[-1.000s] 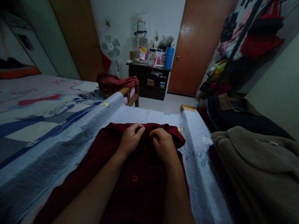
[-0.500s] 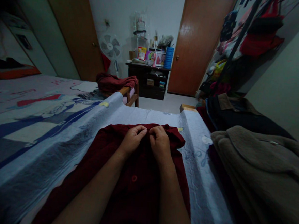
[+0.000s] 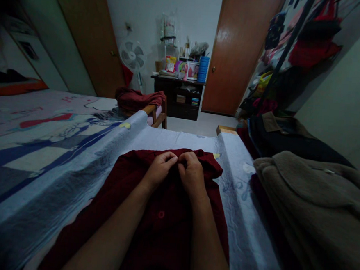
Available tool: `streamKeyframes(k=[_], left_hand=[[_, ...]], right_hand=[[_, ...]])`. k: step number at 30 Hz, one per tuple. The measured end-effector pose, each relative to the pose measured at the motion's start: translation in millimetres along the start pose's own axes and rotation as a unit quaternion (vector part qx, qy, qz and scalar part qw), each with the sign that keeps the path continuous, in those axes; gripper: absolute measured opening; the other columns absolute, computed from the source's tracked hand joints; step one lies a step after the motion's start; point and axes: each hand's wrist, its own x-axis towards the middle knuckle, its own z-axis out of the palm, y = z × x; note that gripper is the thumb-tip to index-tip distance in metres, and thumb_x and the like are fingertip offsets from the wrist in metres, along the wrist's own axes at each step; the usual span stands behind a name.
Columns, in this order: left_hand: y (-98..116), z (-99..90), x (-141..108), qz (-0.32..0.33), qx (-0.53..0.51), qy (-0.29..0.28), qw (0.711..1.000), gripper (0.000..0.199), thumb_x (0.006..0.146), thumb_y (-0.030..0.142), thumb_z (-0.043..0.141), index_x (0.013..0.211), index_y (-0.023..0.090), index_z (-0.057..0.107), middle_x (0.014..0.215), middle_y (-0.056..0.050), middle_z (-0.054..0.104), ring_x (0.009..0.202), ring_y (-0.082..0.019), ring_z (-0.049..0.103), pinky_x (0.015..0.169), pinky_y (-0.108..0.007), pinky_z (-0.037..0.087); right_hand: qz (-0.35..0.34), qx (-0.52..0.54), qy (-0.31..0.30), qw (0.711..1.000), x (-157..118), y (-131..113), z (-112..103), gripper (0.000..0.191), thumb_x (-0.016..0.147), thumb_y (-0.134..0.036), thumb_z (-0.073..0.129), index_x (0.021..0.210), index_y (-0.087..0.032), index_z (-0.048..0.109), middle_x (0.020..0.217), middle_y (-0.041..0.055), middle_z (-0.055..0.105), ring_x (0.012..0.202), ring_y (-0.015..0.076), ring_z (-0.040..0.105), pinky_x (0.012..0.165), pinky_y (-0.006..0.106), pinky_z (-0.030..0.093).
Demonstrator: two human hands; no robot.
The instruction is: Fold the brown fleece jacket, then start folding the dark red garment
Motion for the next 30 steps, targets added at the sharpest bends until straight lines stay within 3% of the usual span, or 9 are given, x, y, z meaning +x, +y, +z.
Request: streamKeyframes(k=[5,14,23,30], left_hand=[[0,0.0,0,-0.006,-0.018,0.013,1.0,0.019,0.081,0.032,0.055,0.072,0.017,0.062,0.07,0.0,0.062,0.065,-0.014,0.056,0.063,-0.024,0.046],[4,-2.0,-2,0.044,0.057,0.001,0.997,0.02,0.082,0.03,0.053,0.077,0.017,0.067,0.076,-0.001,0.067,0.073,-0.015,0.06,0.071,-0.026,0.047],[5,-10.1,-4,0.054,0.072,-0.085,0.992,0.029,0.078,0.041,0.067,0.094,0.018,0.064,0.089,-0.002,0.067,0.083,-0.018,0.061,0.076,-0.028,0.048],[-7,-15.8,-1,0.043,0.066,-0.114,0.99,0.026,0.077,0.033,0.069,0.097,0.017,0.067,0.093,-0.003,0.07,0.082,-0.018,0.064,0.075,-0.028,0.049]], right_hand=[[-0.007,0.005,-0.003,1.0,0,0,0,0.017,0.076,-0.012,0.052,0.087,-0.022,0.06,0.088,0.0029,0.06,0.082,0.0184,0.057,0.077,0.031,0.046],[-0.014,-0.01,-0.007,1.0,-1,4,-2,0.02,0.079,-0.012,0.054,0.093,-0.022,0.065,0.092,0.0049,0.063,0.087,0.0196,0.06,0.082,0.033,0.048],[-0.002,-0.003,-0.016,1.0,-1,8,-7,0.025,0.08,-0.011,0.053,0.098,-0.02,0.067,0.093,0.005,0.063,0.087,0.0185,0.061,0.081,0.031,0.048],[0.008,0.012,-0.053,0.998,-1,10,-11,0.023,0.081,-0.011,0.054,0.094,-0.021,0.07,0.09,0.0035,0.064,0.084,0.0163,0.061,0.079,0.029,0.048]])
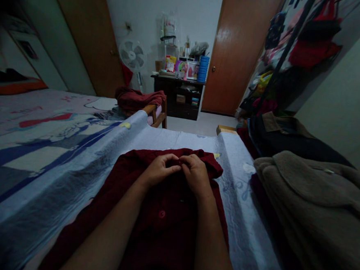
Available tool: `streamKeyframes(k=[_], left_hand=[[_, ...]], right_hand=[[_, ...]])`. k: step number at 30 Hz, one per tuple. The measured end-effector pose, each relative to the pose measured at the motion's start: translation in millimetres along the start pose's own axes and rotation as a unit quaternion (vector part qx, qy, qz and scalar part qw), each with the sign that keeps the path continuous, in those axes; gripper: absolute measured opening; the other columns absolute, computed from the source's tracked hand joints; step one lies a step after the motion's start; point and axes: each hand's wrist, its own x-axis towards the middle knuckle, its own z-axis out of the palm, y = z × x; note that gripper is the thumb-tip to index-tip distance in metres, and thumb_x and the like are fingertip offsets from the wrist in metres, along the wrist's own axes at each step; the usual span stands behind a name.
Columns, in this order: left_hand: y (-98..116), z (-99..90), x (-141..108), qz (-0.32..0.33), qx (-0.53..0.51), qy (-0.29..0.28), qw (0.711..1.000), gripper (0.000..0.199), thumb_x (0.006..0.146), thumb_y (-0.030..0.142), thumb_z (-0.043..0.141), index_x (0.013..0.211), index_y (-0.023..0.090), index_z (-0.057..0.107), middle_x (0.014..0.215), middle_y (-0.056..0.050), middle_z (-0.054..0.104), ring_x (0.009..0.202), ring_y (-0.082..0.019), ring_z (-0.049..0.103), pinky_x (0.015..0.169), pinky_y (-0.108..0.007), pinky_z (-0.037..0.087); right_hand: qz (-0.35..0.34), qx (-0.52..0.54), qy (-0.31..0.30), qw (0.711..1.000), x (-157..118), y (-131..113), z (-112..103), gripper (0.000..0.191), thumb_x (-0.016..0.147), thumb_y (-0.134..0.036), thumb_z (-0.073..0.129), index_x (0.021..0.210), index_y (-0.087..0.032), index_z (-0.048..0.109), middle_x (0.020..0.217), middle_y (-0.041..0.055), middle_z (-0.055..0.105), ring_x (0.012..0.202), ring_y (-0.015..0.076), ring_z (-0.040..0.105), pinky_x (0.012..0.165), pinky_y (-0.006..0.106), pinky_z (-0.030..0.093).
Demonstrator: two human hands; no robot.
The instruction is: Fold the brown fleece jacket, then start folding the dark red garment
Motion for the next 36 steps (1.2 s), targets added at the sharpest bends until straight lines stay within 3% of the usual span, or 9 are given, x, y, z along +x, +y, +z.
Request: streamKeyframes(k=[5,15,36], left_hand=[[4,0.5,0,0.046,0.069,0.032,0.996,0.019,0.079,0.028,0.067,0.094,0.017,0.07,0.093,-0.004,0.071,0.084,-0.018,0.065,0.078,-0.029,0.049],[9,5.7,-2,0.117,0.239,0.082,0.96,0.009,0.08,0.019,0.062,0.083,0.018,0.07,0.083,-0.003,0.07,0.079,-0.018,0.063,0.082,-0.032,0.046],[-1,7.8,1,0.077,0.099,0.083,0.989,0.013,0.082,0.021,0.056,0.084,0.018,0.069,0.084,-0.002,0.069,0.08,-0.016,0.063,0.076,-0.026,0.048]], right_hand=[[0.013,0.002,-0.018,1.0,-1,1,-3,0.022,0.082,-0.011,0.056,0.093,-0.022,0.071,0.09,0.0034,0.065,0.085,0.0162,0.062,0.08,0.029,0.048],[0.017,-0.025,-0.045,0.999,-1,6,-2,0.028,0.082,-0.005,0.053,0.096,-0.021,0.071,0.093,0.0043,0.066,0.087,0.0163,0.062,0.083,0.031,0.048],[-0.008,-0.04,-0.004,0.999,0,9,5,0.027,0.083,-0.006,0.046,0.09,-0.02,0.068,0.089,0.0039,0.056,0.084,0.0163,0.056,0.077,0.029,0.046]])
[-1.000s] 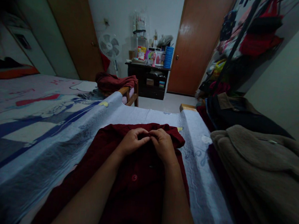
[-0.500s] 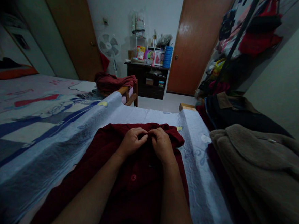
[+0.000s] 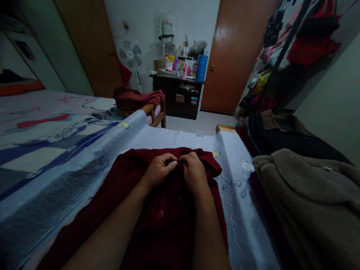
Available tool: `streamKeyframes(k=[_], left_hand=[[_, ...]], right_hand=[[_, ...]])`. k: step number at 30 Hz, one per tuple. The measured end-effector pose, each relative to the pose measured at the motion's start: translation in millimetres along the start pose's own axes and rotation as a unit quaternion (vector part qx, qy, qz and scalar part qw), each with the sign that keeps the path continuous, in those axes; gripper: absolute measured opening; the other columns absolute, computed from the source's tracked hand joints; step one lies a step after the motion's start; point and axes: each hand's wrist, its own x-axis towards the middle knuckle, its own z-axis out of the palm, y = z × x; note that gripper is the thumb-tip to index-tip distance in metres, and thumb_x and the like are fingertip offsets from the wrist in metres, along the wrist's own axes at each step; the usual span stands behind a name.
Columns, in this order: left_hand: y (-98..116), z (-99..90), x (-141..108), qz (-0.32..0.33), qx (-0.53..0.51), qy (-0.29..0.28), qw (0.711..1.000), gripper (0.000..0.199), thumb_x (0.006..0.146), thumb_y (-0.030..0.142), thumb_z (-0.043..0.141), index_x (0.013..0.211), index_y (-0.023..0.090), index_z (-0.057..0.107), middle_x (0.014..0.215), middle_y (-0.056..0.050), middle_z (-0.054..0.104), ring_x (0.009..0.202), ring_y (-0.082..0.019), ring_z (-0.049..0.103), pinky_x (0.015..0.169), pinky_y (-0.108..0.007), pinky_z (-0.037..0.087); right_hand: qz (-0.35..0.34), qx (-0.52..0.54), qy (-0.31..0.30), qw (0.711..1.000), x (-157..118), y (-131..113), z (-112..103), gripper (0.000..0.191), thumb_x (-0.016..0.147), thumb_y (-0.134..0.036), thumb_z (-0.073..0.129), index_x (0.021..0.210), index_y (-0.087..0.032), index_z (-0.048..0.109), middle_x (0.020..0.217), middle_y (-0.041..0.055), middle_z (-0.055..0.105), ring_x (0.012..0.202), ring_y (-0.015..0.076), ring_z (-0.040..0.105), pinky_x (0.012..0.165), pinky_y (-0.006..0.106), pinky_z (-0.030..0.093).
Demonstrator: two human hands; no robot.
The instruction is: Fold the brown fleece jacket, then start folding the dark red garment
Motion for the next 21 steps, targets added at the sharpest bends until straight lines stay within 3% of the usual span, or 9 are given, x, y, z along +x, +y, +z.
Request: streamKeyframes(k=[13,21], left_hand=[[2.0,-4.7,0.3,-0.014,-0.029,-0.037,0.999,0.009,0.075,0.019,0.063,0.083,0.018,0.067,0.086,-0.002,0.067,0.084,-0.017,0.062,0.081,-0.029,0.049],[2.7,-4.6,0.9,-0.018,-0.059,-0.067,0.996,0.012,0.074,0.015,0.058,0.08,0.017,0.068,0.085,-0.002,0.068,0.082,-0.016,0.063,0.078,-0.027,0.049]], right_hand=[[0.029,0.025,-0.037,0.999,-0.1,-2.6,-8.8,0.018,0.085,-0.012,0.049,0.086,-0.021,0.064,0.091,0.0026,0.058,0.086,0.0159,0.056,0.082,0.03,0.045],[0.043,0.046,0.009,0.998,0.2,-4.4,-3.4,0.012,0.08,-0.014,0.051,0.087,-0.02,0.059,0.089,0.0028,0.061,0.084,0.0173,0.057,0.081,0.031,0.045]])
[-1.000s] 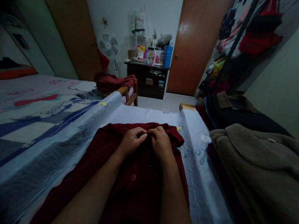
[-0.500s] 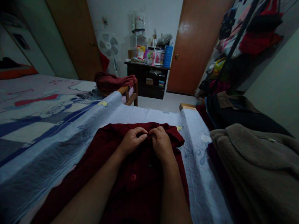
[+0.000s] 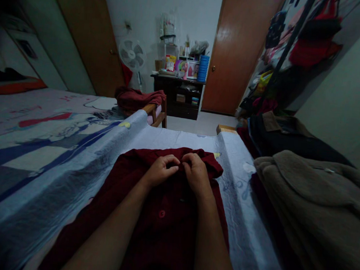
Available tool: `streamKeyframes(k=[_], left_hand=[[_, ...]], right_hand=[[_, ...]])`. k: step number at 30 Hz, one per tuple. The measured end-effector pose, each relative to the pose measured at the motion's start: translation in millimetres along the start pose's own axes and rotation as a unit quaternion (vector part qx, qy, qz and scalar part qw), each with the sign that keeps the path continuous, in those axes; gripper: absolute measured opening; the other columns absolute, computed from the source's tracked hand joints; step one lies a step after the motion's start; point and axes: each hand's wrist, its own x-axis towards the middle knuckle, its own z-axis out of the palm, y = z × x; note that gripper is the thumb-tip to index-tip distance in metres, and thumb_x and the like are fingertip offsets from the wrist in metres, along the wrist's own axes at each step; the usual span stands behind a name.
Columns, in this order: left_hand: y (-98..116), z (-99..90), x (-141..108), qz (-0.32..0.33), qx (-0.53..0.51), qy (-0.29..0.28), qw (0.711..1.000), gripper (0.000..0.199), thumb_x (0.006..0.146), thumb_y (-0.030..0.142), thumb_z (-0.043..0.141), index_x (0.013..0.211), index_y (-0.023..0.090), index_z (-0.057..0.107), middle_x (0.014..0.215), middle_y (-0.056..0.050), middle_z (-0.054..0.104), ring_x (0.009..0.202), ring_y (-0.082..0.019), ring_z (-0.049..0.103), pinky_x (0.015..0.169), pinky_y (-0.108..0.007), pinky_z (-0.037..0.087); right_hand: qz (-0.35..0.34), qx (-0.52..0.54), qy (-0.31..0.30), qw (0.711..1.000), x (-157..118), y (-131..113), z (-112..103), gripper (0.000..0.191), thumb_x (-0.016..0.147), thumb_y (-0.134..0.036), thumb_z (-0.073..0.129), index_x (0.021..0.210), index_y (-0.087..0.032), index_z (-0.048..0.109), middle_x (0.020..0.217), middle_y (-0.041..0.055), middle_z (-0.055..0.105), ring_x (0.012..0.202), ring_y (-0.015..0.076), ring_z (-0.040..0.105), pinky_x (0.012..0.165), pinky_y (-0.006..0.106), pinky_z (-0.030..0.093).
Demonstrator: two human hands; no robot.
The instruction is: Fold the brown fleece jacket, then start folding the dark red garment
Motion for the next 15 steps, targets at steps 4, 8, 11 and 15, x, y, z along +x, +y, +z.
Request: streamKeyframes(k=[4,8,11,15], left_hand=[[-2,1.4,1,-0.02,0.001,0.006,1.0,0.012,0.079,0.025,0.058,0.079,0.017,0.068,0.08,-0.002,0.067,0.076,-0.016,0.061,0.072,-0.026,0.048],[-4,2.7,2,-0.044,-0.015,0.04,0.998,0.016,0.08,0.029,0.057,0.075,0.017,0.066,0.075,-0.001,0.065,0.072,-0.015,0.059,0.068,-0.025,0.047],[-5,3.0,3,-0.062,-0.037,0.061,0.996,0.017,0.078,0.03,0.056,0.072,0.017,0.065,0.07,-0.001,0.063,0.069,-0.015,0.057,0.066,-0.025,0.046],[-5,3.4,3,-0.069,-0.053,0.065,0.994,0.018,0.077,0.031,0.056,0.072,0.016,0.066,0.07,-0.001,0.063,0.068,-0.015,0.057,0.065,-0.025,0.046]], right_hand=[[-0.01,-0.004,0.016,1.0,2,-5,-3,0.015,0.077,-0.014,0.053,0.089,-0.021,0.059,0.093,0.0038,0.06,0.087,0.0183,0.056,0.081,0.032,0.045],[-0.007,-0.035,0.038,0.999,1,-15,-12,0.008,0.077,-0.015,0.055,0.08,-0.021,0.058,0.088,0.0025,0.058,0.079,0.0162,0.056,0.072,0.029,0.044],[0.018,-0.065,-0.008,0.998,-1,-18,-13,0.007,0.078,-0.016,0.056,0.077,-0.021,0.06,0.075,-0.0002,0.059,0.07,0.0149,0.054,0.065,0.027,0.042],[0.051,-0.089,-0.037,0.994,-3,-15,-6,0.004,0.079,-0.019,0.06,0.082,-0.021,0.063,0.075,0.0005,0.063,0.068,0.0151,0.055,0.063,0.026,0.04]])
